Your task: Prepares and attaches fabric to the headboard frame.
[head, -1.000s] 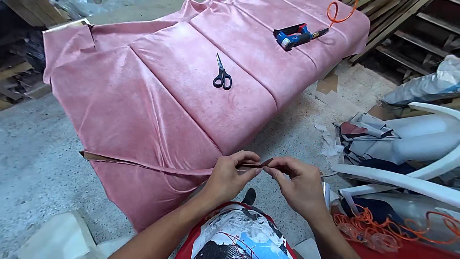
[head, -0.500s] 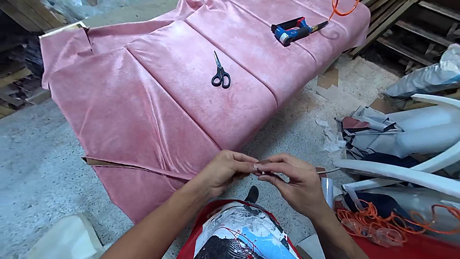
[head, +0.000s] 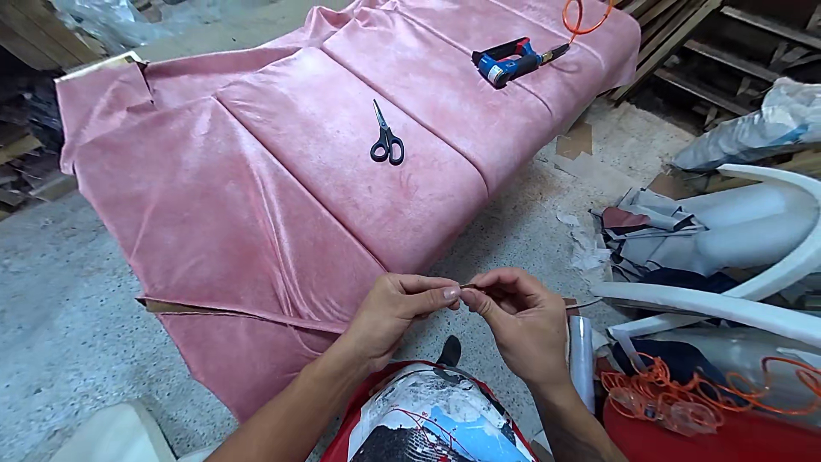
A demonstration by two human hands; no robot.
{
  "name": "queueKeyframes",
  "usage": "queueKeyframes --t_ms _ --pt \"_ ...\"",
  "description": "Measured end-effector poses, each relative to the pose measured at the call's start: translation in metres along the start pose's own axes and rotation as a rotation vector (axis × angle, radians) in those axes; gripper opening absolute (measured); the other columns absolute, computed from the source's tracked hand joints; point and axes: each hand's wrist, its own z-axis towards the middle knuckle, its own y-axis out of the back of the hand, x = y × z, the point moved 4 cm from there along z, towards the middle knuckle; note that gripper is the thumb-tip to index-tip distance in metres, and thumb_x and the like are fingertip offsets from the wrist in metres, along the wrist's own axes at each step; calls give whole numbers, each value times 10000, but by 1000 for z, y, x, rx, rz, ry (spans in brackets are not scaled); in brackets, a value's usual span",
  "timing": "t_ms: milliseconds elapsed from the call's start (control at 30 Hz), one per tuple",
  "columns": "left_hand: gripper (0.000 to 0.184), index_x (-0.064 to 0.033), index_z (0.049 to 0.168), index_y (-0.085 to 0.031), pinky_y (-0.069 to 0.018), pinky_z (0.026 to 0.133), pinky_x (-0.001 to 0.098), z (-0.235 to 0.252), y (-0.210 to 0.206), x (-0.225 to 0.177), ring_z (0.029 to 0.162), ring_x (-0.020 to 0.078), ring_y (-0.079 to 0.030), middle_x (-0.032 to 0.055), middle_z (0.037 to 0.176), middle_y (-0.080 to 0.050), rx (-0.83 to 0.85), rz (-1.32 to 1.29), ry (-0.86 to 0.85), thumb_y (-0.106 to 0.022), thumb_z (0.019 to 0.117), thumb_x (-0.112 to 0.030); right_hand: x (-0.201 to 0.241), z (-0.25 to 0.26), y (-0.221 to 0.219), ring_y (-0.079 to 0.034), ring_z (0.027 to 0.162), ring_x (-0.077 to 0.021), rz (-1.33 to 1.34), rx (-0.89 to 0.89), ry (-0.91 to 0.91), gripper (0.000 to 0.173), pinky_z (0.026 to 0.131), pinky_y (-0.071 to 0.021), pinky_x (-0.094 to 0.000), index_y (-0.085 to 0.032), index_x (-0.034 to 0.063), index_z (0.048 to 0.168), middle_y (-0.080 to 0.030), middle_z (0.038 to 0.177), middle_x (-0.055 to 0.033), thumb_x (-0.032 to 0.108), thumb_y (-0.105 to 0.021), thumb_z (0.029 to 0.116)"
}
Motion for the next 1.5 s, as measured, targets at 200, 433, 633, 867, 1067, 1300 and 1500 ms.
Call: queueKeyframes --t_ms 200,433,633,867,1067,1300,1500 --pt "176 -244 1070 -832 -644 749 268 -7 2 -6 814 62 -736 -79 919 -784 -84 545 -372 -780 924 -327 -1 2 0 -692 729 -168 -181 49 16 137 639 -627 -304 -798 140 1052 -733 921 -27 189 -773 926" --pt "217 -182 1129 -802 -589 696 224 -10 15 -15 751 22 -688 -55 839 -750 -161 901 -868 -664 1015 -304 -9 12 -15 -686 742 -127 -256 68 111 124 646 -616 -281 -769 100 957 -722 894 -12 214 -721 970" --pt "171 -197 1065 -813 -586 624 218 21 44 -24 673 7 -681 -54 788 -753 -126 857 -827 -683 1002 -288 -35 42 -39 -681 744 -132 -121 126 -8 108 651 -611 -295 -751 57 940 -714 902 -44 163 -734 955" --pt "163 -95 1030 -804 -596 680 315 4 30 13 705 122 -705 58 793 -755 -392 849 -526 -709 981 -218 -67 253 68 -727 935 -207 -772 301 117 287 825 -616 -474 -706 91 1207 -743 1059 -79 287 -653 1004" --pt "212 -107 1163 -741 -567 675 271 2 -25 62 761 126 -681 29 945 -757 -1066 1202 -710 -714 957 -145 -87 291 27 -719 672 -176 -496 963 -123 308 577 -635 -367 -744 150 1072 -753 874 -23 421 -610 1015" --pt "226 -54 1171 -727 -582 696 287 6 -76 69 800 165 -697 84 1010 -755 -1280 1357 -649 -707 954 -114 -95 121 -37 -621 680 -90 314 1309 -1012 276 650 -544 -269 -765 26 1007 -691 804 -53 295 -713 976" --pt "205 -63 1149 -748 -516 615 288 -21 -95 107 747 166 -660 76 1003 -758 -1348 1521 -573 -686 960 -114 -94 86 -40 -611 618 -99 -7 1368 -894 191 595 -527 -249 -775 28 925 -702 749 -65 219 -773 932"
